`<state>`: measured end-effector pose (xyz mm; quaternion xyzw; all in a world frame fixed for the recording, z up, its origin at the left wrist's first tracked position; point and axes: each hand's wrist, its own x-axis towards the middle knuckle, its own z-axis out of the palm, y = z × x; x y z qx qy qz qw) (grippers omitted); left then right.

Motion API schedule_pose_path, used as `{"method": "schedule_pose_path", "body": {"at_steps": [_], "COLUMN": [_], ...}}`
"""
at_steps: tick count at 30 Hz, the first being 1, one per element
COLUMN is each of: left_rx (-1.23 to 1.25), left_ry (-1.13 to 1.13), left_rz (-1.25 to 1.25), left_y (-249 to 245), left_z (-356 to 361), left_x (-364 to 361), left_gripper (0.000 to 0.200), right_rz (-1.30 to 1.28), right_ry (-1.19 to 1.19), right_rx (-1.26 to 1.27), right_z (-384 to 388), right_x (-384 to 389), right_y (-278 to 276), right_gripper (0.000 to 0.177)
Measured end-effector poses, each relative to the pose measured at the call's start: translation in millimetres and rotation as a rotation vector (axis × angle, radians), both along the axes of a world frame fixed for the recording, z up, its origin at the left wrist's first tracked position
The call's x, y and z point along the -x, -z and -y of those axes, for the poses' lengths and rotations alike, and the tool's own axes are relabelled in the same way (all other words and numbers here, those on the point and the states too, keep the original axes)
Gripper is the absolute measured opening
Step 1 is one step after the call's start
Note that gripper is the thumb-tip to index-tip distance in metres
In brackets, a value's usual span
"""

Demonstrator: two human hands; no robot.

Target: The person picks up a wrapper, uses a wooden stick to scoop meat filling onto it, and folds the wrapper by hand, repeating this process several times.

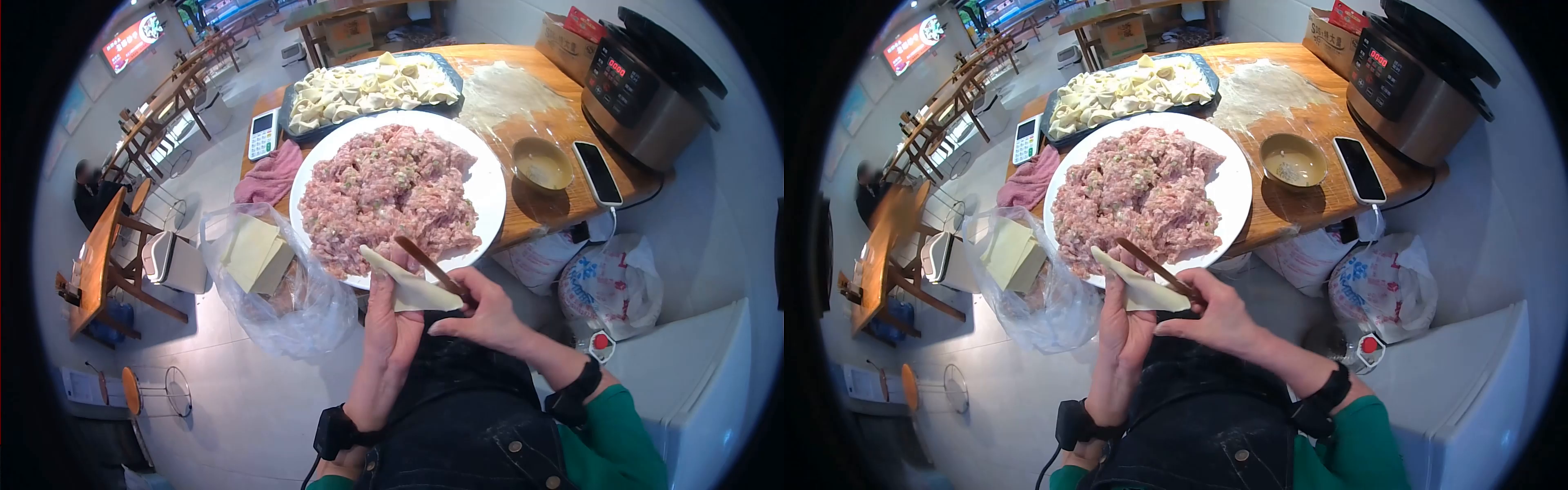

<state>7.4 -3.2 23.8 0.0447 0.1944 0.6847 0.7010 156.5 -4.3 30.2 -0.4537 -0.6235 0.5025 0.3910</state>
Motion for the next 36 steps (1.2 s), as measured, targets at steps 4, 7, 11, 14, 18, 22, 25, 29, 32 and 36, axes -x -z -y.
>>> {"method": "schedule_pose_path", "body": {"at_steps": [4, 7, 11, 14, 18, 22, 25, 29, 32, 36], "left_rx": [0.044, -0.13, -0.264, -0.337, -0.735, -0.768, -0.816, -0.744, -0.636, -0.453], "left_ry": [0.002, 0.028, 0.061, -0.252, -0.356, -0.286, -0.361, -0.461, -0.498, -0.568], "left_rz": [0.194, 0.216, -0.189, -1.367, -1.978, -2.007, -1.956, -1.937, -1.94, -2.026], "left_y": [10, 22, 23, 13, 2, 0, -9, -20, -24, -21], "left_z": [5, 1, -4, -3, -9, -10, -15, -21, -26, -31], "left_x": [-4, -2, 1, 1, 6, 3, 9, 39, 70, 128], "left_gripper": [0.028, 0.029, 0.023, 0.01, 0.025, 0.026, 0.031, 0.042, 0.035, 0.029], "right_rz": [-0.24, -0.32, -0.269, 0.048, 0.441, 0.567, 0.506, 0.158, -0.044, 0.037], "right_ry": [0.192, 0.238, 0.219, -0.035, -0.004, -0.093, 0.009, 0.345, 0.436, 0.326], "right_rx": [-0.047, -0.194, -0.281, -0.838, -1.012, -0.954, -0.823, -0.426, -0.478, -0.422], "right_z": [6, 2, -14, -34, -43, -50, -72, -161, -188, -169], "right_x": [23, 24, 13, -3, -15, -23, -25, -33, -33, -29], "right_y": [18, 18, 9, -7, -11, -20, -25, -67, -89, -58], "right_gripper": [0.028, 0.017, 0.02, 0.037, 0.022, 0.014, 0.016, 0.022, 0.033, 0.04]}}
